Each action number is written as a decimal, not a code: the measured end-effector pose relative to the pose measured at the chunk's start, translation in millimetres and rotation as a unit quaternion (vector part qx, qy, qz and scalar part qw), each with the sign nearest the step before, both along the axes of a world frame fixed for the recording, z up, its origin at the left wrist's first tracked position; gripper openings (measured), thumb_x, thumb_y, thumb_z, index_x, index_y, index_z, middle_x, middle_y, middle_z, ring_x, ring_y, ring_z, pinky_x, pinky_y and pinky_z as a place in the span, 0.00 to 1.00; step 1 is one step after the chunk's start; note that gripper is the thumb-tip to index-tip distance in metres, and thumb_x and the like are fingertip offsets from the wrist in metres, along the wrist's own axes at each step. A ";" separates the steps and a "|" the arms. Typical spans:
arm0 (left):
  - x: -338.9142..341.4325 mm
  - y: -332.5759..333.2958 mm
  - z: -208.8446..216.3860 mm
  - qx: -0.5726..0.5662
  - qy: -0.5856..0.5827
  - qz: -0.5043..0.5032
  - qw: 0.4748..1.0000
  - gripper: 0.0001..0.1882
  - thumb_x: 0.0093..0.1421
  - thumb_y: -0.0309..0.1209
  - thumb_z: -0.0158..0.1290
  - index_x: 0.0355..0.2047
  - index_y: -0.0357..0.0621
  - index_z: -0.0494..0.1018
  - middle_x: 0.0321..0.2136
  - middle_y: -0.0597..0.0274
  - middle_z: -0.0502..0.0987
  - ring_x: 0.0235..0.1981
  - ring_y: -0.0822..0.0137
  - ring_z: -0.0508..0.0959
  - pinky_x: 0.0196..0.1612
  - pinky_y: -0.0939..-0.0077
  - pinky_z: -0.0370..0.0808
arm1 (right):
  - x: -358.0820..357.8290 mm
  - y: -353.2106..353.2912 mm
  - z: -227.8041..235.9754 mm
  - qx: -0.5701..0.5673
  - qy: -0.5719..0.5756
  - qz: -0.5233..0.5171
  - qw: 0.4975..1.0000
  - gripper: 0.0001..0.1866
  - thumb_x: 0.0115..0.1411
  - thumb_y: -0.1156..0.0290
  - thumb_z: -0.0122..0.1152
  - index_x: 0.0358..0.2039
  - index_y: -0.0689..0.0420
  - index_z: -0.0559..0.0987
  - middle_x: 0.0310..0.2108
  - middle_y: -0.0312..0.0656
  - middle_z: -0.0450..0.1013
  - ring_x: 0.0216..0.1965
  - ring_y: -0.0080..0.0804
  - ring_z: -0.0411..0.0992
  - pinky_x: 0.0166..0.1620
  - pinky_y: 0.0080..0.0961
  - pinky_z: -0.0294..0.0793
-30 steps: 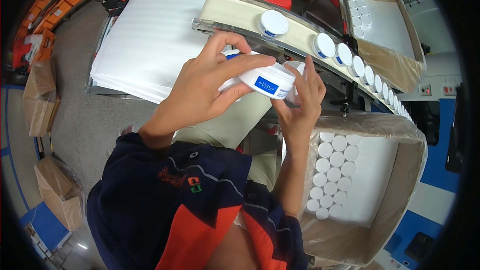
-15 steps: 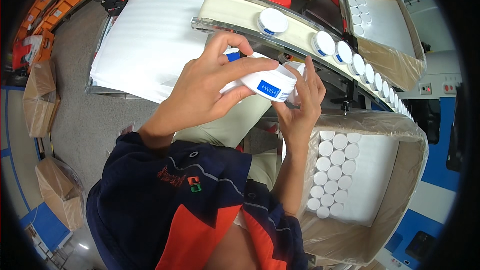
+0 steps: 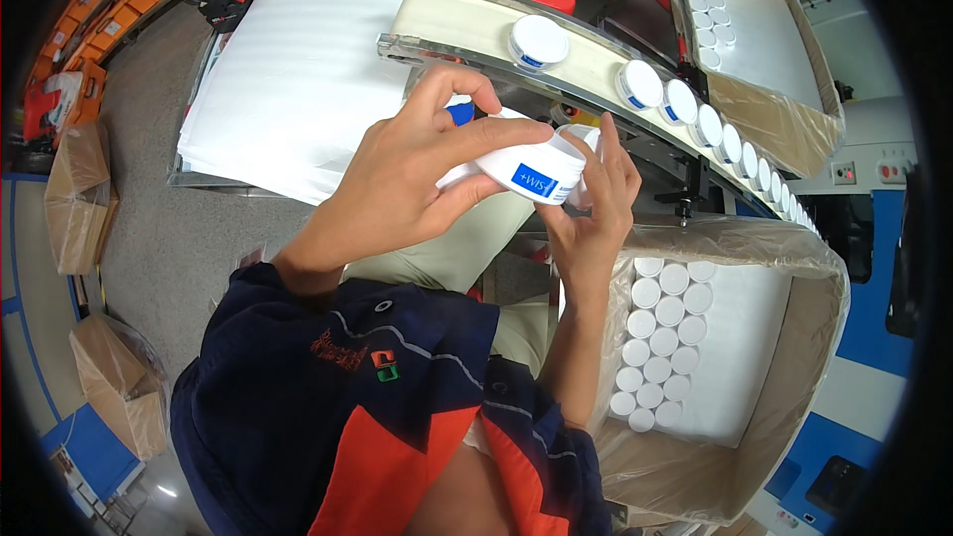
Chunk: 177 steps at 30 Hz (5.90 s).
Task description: The person packs cosmetic jars into a lined box, picking them up from a conveyor belt, arranging them in layers, and placing foam divider sheets between the layers.
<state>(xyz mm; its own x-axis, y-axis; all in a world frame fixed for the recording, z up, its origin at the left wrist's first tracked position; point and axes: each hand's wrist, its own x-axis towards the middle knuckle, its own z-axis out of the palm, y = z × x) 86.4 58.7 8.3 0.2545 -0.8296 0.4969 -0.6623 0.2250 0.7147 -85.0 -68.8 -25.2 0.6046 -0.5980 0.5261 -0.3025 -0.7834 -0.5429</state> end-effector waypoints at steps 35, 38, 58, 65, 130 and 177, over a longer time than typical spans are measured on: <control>-184.5 -90.3 -74.2 0.199 0.220 -0.281 0.913 0.28 0.49 0.21 0.63 0.53 0.43 0.72 0.35 0.67 0.69 0.23 0.82 0.61 0.28 0.89 0.59 | -442.3 -4.7 -6.6 0.150 -0.082 -0.414 0.894 0.24 0.50 0.72 0.71 0.50 0.58 0.79 0.61 0.50 0.67 0.55 0.44 0.69 0.53 0.37 0.70; -211.6 -102.4 -41.3 0.168 0.141 -0.294 0.930 0.36 0.44 0.31 0.70 0.56 0.46 0.71 0.35 0.64 0.72 0.23 0.77 0.67 0.29 0.85 0.64 | -369.7 3.7 10.8 0.031 0.028 -0.321 0.946 0.28 0.40 0.77 0.73 0.47 0.52 0.82 0.63 0.47 0.65 0.60 0.46 0.63 0.58 0.38 0.66; -200.3 -85.0 -1.4 -0.030 0.015 -0.266 0.963 0.30 0.43 0.31 0.69 0.51 0.53 0.78 0.31 0.60 0.74 0.27 0.65 0.75 0.28 0.74 0.73 | -282.3 11.1 4.8 0.120 -0.044 -0.225 0.966 0.33 0.42 0.78 0.71 0.53 0.49 0.79 0.66 0.50 0.60 0.61 0.44 0.62 0.55 0.32 0.67; -207.8 -89.7 0.2 0.002 0.030 -0.285 0.958 0.29 0.41 0.28 0.69 0.48 0.46 0.78 0.30 0.60 0.73 0.31 0.65 0.74 0.34 0.74 0.71 | -518.3 -22.8 -63.2 -0.121 0.157 -0.570 0.797 0.29 0.52 0.73 0.67 0.56 0.47 0.76 0.63 0.52 0.61 0.60 0.52 0.62 0.55 0.43 0.67; -225.6 -118.8 -71.0 0.017 0.032 -0.290 0.956 0.39 0.47 0.30 0.67 0.59 0.40 0.64 0.57 0.50 0.66 0.60 0.54 0.66 0.62 0.65 0.61 | -358.4 -20.4 -14.5 0.153 0.095 -0.263 0.948 0.28 0.55 0.66 0.69 0.55 0.61 0.73 0.40 0.49 0.75 0.40 0.39 0.73 0.43 0.34 0.72; -152.5 -96.9 -12.9 0.143 0.623 -0.385 0.665 0.25 0.69 0.38 0.47 0.62 0.42 0.58 0.52 0.58 0.68 0.55 0.67 0.70 0.53 0.62 0.75 | -158.9 22.5 6.1 -0.015 -0.185 -0.150 0.971 0.31 0.49 0.85 0.60 0.57 0.65 0.70 0.52 0.52 0.72 0.49 0.45 0.70 0.46 0.31 0.72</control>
